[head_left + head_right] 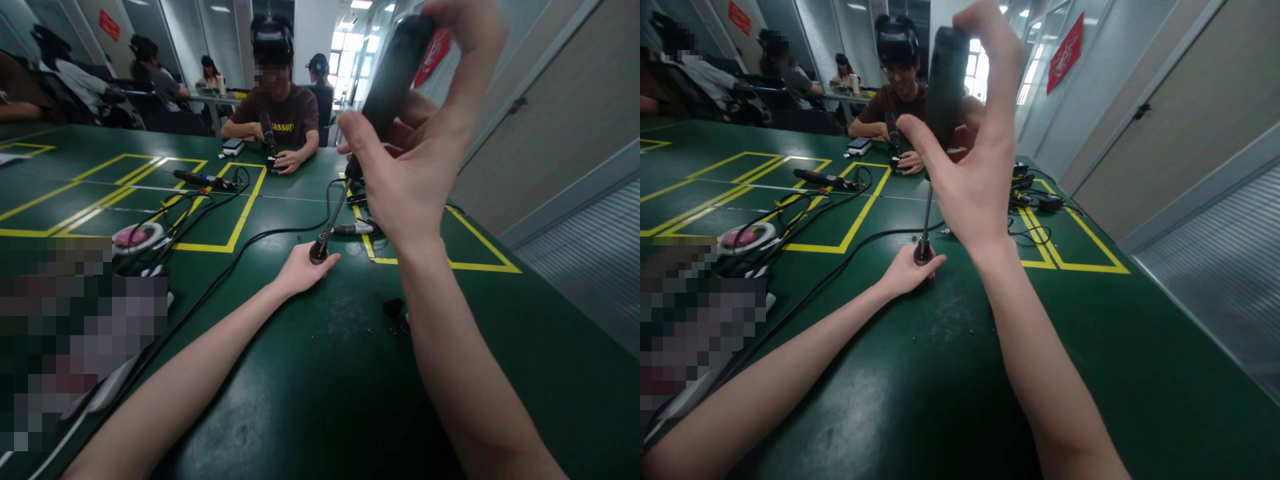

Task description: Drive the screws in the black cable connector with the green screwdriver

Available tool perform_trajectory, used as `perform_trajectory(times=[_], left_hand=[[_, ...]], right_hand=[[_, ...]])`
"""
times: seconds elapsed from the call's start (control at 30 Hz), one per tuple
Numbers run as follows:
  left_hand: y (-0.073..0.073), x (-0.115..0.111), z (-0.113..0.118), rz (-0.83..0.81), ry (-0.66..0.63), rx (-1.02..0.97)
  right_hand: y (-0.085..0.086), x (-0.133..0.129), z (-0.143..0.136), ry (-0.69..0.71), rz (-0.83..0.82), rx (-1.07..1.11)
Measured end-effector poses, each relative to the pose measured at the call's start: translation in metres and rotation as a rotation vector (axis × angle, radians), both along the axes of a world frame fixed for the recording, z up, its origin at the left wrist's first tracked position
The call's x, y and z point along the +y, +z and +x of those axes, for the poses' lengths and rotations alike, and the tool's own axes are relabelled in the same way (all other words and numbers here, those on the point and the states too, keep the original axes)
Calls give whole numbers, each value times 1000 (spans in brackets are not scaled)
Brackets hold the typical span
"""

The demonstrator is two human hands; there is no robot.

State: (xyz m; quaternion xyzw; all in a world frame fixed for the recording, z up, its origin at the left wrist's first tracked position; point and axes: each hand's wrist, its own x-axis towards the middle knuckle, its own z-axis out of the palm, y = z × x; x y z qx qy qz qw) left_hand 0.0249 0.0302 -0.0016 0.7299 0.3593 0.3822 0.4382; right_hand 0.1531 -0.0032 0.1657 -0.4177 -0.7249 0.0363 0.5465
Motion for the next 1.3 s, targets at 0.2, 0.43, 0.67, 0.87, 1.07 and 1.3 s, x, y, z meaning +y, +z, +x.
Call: perform_trajectory(times=[0.2,0.43,0.67,0.87,1.07,1.3], left_hand=[[-1,-6,0,83,91,14],[0,-5,1,204,146,54],[-1,-5,1,261,161,92],[1,-6,1,264,151,125],[2,-7,1,283,156,166],[7,-10,1,322,138,221]], right_hand=[[4,-14,-3,-176,344,159],[6,-22,1,106,274,120],[11,-19,25,-22,466,51],[12,-24,36,6,443,1],[13,-23,36,88,440,124],[21,-40,47,-381,498,-164]])
